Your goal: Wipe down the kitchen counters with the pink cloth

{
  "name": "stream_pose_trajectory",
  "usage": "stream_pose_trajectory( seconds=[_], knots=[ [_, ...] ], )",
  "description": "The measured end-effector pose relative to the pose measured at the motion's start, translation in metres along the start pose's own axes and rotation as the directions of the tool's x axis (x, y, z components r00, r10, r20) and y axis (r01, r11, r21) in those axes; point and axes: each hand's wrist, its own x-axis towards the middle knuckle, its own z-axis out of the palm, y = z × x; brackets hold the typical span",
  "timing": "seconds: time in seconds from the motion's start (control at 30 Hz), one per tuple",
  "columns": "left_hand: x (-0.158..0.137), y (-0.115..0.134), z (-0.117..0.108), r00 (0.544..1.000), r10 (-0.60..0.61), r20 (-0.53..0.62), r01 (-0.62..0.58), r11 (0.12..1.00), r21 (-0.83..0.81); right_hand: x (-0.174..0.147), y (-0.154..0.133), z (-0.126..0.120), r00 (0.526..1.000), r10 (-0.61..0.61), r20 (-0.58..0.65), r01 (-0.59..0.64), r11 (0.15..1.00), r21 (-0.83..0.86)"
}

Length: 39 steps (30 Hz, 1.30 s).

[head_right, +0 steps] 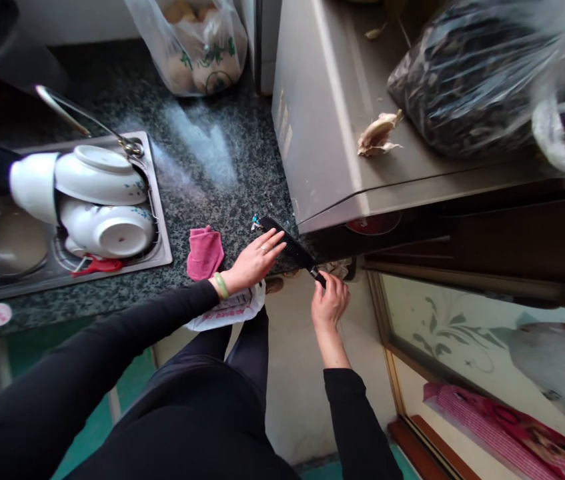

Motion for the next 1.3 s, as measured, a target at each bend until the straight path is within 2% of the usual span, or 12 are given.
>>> stream_pose_trajectory(
  seconds=[0.1, 0.2, 0.33, 0.43, 0.73, 0.97, 1.3],
  knots=[
    [0.024, -0.005, 0.02, 0.999, -0.009, 0.04, 0.007, 0.998, 0.061, 0.004, -0.006, 0.002, 0.997, -0.019, 0.074, 0.022, 0.999, -0.031],
    [0.041, -0.012, 0.025, 0.999, 0.012, 0.034, -0.016, 0.994, 0.104, 0.004, -0.006, 0.0, 0.986, -0.049, 0.162, 0.06, 0.996, -0.064],
    [0.045, -0.017, 0.029, 0.999, 0.035, -0.025, -0.032, 0.995, 0.096, -0.004, -0.002, -0.002, 0.956, -0.038, 0.29, 0.064, 0.994, -0.083],
    [0.045, -0.017, 0.036, 0.997, 0.062, -0.041, -0.058, 0.994, 0.098, -0.008, 0.0, -0.004, 0.941, -0.036, 0.337, 0.058, 0.997, -0.057],
    [0.053, -0.016, 0.038, 0.993, 0.121, 0.016, -0.122, 0.979, 0.161, 0.001, 0.006, -0.012, 0.925, -0.026, 0.38, 0.036, 0.999, -0.019],
    [0.055, -0.011, 0.032, 0.994, 0.085, 0.072, -0.096, 0.983, 0.158, 0.006, 0.013, -0.01, 0.928, -0.101, 0.358, 0.095, 0.995, 0.034],
    [0.061, -0.012, 0.028, 0.998, 0.013, 0.063, -0.02, 0.993, 0.112, 0.015, 0.011, -0.008, 0.939, -0.081, 0.333, 0.071, 0.997, 0.042]
  ],
)
